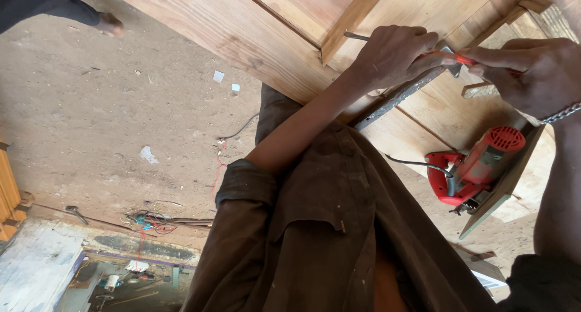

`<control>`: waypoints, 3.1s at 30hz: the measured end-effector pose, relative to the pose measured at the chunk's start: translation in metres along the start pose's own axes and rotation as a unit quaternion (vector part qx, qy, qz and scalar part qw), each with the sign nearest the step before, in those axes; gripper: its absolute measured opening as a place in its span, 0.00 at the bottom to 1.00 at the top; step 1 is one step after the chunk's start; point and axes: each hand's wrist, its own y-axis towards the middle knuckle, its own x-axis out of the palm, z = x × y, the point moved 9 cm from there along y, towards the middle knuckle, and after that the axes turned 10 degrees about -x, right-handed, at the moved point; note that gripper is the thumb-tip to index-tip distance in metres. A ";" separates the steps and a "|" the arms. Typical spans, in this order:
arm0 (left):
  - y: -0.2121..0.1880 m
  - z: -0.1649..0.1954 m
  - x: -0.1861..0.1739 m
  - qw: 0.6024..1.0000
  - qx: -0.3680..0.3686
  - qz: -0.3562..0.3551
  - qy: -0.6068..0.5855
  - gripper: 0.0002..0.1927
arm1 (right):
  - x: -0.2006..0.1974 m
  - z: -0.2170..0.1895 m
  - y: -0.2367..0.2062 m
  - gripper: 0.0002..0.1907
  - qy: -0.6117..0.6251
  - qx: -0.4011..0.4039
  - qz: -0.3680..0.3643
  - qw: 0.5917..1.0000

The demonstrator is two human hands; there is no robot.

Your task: The person hammers nails into a wooden frame to attach a thin wooden strip along the edge. They repeatedly position the strip and strike it with a hammer, then use a screwdriver to adjust the strip's alignment.

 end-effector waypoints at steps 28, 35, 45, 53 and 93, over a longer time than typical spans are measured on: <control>-0.023 0.001 0.005 0.987 0.072 -0.138 0.050 0.36 | 0.026 -0.058 -0.030 0.23 0.114 0.062 0.000 0.992; -0.039 0.007 -0.005 0.981 0.168 -0.096 0.010 0.31 | 0.109 -0.030 -0.073 0.26 0.634 0.442 -0.023 0.634; -0.030 0.000 -0.010 0.979 0.083 -0.184 0.042 0.33 | 0.095 -0.024 -0.059 0.26 0.380 0.251 -0.009 0.890; -0.050 0.002 -0.012 0.981 0.193 -0.031 0.021 0.22 | 0.079 -0.062 -0.042 0.28 0.056 0.137 -0.042 0.988; -0.060 0.008 0.009 0.955 0.144 -0.258 0.036 0.32 | 0.137 -0.063 -0.085 0.24 0.382 0.306 0.061 0.870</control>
